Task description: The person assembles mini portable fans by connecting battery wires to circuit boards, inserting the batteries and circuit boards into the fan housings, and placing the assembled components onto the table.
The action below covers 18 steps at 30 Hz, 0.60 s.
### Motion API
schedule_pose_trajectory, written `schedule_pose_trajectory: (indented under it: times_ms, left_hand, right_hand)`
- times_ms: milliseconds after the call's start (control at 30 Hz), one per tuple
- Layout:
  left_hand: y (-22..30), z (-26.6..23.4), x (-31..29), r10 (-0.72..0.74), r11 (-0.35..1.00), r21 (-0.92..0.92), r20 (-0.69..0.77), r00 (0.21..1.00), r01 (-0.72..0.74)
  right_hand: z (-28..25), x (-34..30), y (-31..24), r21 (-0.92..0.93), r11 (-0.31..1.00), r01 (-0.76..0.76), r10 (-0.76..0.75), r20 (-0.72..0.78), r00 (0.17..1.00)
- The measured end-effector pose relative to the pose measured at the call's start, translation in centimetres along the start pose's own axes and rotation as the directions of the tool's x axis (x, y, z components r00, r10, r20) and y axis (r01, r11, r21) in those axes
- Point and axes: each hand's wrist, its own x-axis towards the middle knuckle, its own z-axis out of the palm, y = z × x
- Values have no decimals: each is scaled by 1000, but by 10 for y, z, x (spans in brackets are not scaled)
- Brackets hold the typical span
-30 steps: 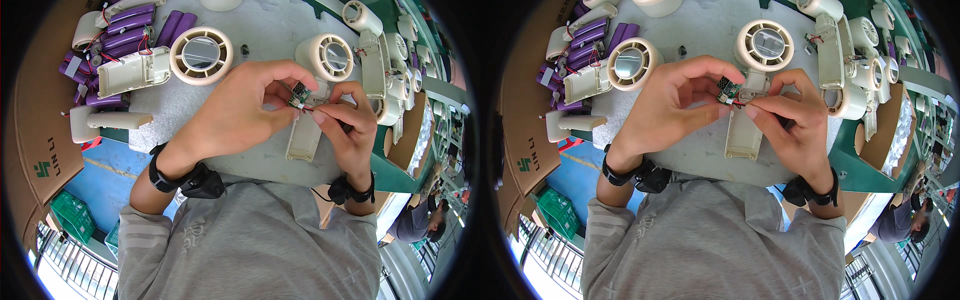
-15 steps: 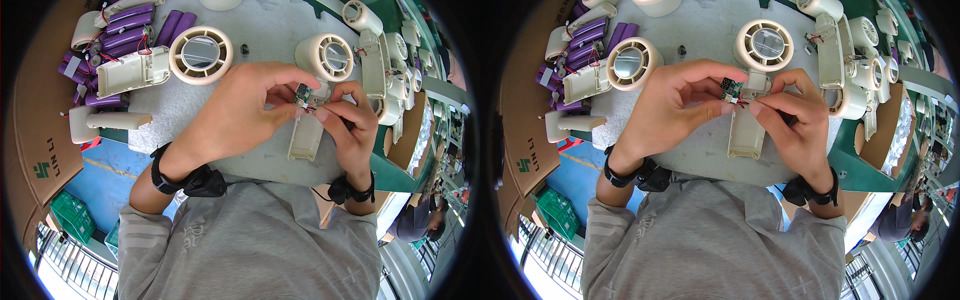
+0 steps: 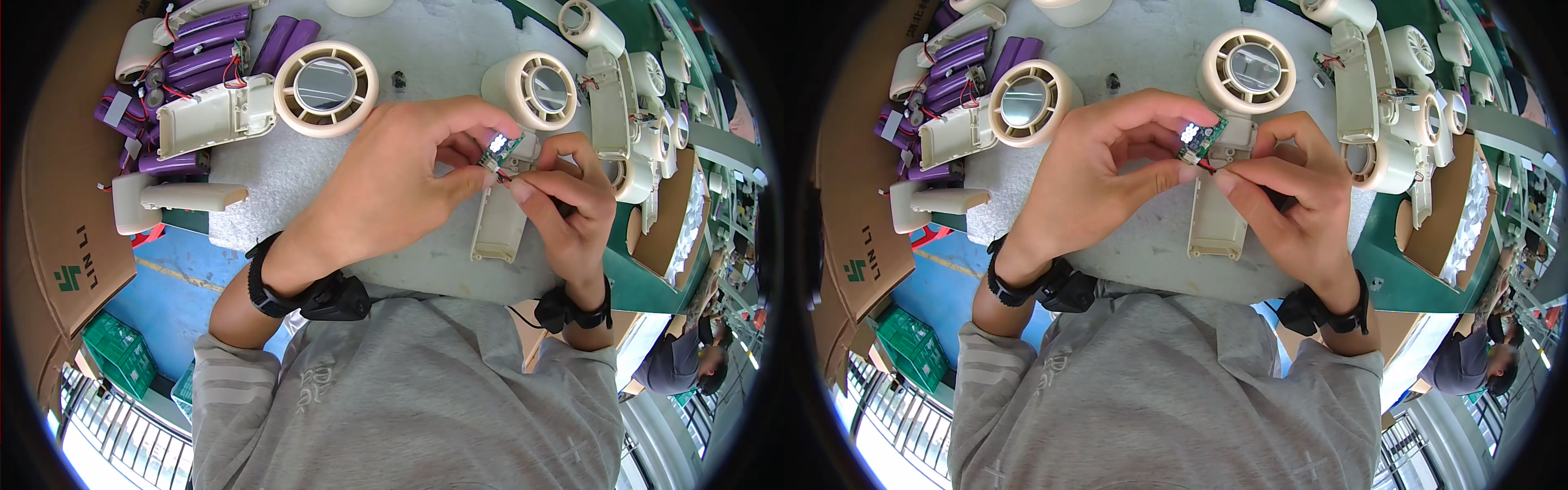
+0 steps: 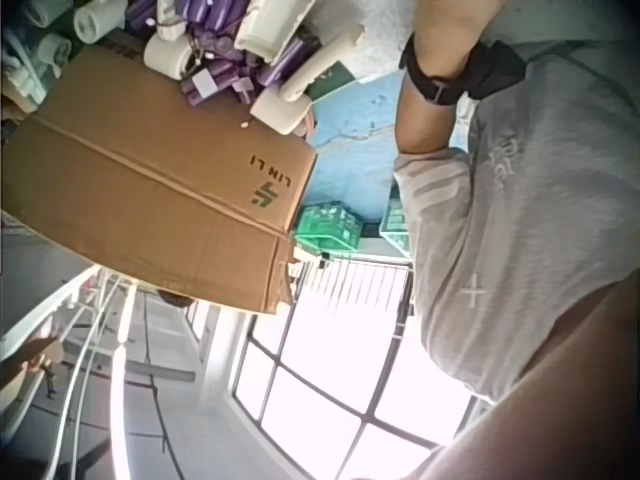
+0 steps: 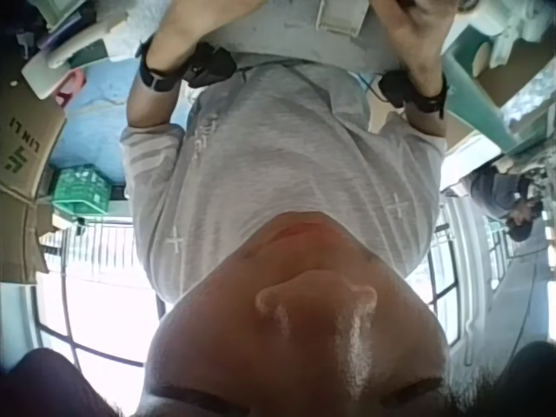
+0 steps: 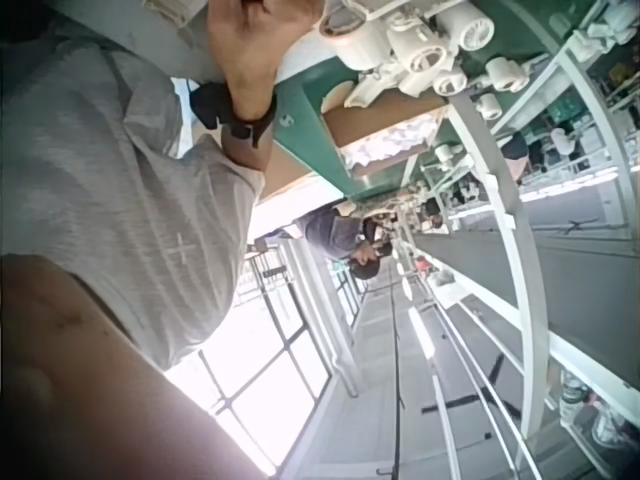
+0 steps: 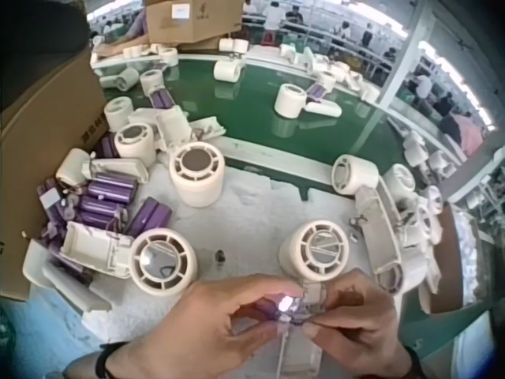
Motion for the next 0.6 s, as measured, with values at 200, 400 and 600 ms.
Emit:
schedule_pose_trajectory:
  times_ms: [200, 400, 600]
  left_hand:
    - [-6, 0, -2, 146, 987, 72, -14, 989, -145]
    - [-6, 1, 1, 260, 938, 238, 0, 966, -253]
    - [-9, 2, 0, 301, 920, 267, -12, 954, -287]
  right_hand:
    - [-4, 3, 4, -118, 983, 142, -133, 76, 988]
    - [0, -2, 0, -103, 994, 42, -35, 66, 997]
    - [5, 3, -7, -176, 984, -4, -6, -51, 999]
